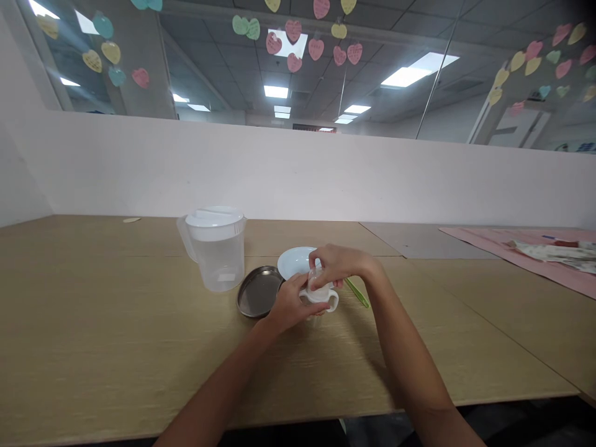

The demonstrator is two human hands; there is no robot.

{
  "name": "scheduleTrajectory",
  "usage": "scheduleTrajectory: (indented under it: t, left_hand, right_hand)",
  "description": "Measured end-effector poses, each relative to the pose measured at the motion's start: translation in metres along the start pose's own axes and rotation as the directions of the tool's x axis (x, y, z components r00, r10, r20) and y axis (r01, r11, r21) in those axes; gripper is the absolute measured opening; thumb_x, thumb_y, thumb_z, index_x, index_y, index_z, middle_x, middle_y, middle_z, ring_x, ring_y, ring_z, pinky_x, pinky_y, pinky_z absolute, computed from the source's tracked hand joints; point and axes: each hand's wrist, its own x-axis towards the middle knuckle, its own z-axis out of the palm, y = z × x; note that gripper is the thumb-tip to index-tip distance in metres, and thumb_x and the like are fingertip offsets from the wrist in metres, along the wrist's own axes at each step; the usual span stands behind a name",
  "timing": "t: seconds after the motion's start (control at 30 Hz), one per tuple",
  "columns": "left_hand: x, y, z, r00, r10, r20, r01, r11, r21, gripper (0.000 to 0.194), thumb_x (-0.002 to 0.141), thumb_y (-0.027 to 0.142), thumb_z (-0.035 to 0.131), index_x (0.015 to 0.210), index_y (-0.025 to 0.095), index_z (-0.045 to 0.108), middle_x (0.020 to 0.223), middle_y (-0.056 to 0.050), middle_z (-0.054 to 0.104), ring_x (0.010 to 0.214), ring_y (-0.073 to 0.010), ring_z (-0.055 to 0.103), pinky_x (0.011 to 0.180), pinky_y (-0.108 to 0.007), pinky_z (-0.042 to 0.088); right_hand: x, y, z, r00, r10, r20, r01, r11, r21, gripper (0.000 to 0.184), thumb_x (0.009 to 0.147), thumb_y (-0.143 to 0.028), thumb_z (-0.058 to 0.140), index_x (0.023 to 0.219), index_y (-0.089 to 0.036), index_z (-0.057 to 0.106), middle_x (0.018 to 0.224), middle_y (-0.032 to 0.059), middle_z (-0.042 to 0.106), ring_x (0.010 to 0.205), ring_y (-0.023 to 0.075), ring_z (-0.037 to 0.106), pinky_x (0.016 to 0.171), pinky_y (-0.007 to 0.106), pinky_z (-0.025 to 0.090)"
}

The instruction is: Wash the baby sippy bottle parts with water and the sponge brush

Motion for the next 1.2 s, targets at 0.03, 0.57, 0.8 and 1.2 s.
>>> scheduleTrajectory:
  t: [0.03, 0.57, 0.8, 1.2]
  left_hand:
    - [0.0, 0.001, -0.001, 1.0, -0.002, 0.017, 0.002, 1.0, -0.016, 0.043, 0.062, 0.048, 0.071, 0.091, 0.018, 0.062, 0.082, -0.001, 0.063, 0.075, -0.0175, 0.057, 0.068, -0.027, 0.045]
    - [0.001, 0.004, -0.006, 0.998, -0.001, 0.059, 0.007, 0.996, -0.092, 0.038, 0.064, 0.041, 0.071, 0.092, 0.016, 0.062, 0.084, -0.002, 0.066, 0.074, -0.0169, 0.059, 0.066, -0.025, 0.045]
    - [0.0, 0.007, -0.006, 0.998, -0.014, 0.063, 0.019, 0.996, -0.084, 0.039, 0.065, 0.04, 0.07, 0.093, 0.016, 0.06, 0.084, -0.003, 0.065, 0.075, -0.0173, 0.059, 0.066, -0.026, 0.045]
    - [-0.001, 0.001, -0.003, 0.991, -0.02, 0.133, 0.031, 0.996, -0.083, 0.068, 0.058, 0.044, 0.076, 0.117, 0.02, 0.053, 0.11, -0.006, 0.063, 0.098, -0.0261, 0.056, 0.083, -0.035, 0.045]
  right_hand:
    - [0.0, 0.001, 0.0, 1.0, -0.015, 0.007, 0.015, 1.0, 0.003, 0.052, 0.053, -0.05, 0.073, 0.091, -0.019, 0.055, 0.073, 0.0012, 0.064, 0.049, 0.0131, 0.061, 0.044, 0.021, 0.043]
    - [0.006, 0.011, -0.001, 0.998, -0.045, 0.053, 0.043, 0.998, 0.055, 0.049, 0.054, -0.048, 0.072, 0.091, -0.021, 0.056, 0.074, -0.0009, 0.061, 0.05, 0.0104, 0.058, 0.043, 0.02, 0.045]
    - [0.005, 0.013, -0.002, 0.996, -0.074, 0.049, 0.071, 0.996, 0.055, 0.048, 0.058, -0.053, 0.069, 0.091, -0.019, 0.056, 0.072, 0.0001, 0.06, 0.049, 0.0106, 0.058, 0.042, 0.02, 0.045]
    - [0.003, 0.013, -0.008, 0.99, -0.109, 0.093, 0.104, 0.993, 0.054, 0.054, 0.061, -0.057, 0.066, 0.097, -0.018, 0.058, 0.076, 0.0019, 0.063, 0.053, 0.0112, 0.06, 0.048, 0.021, 0.046]
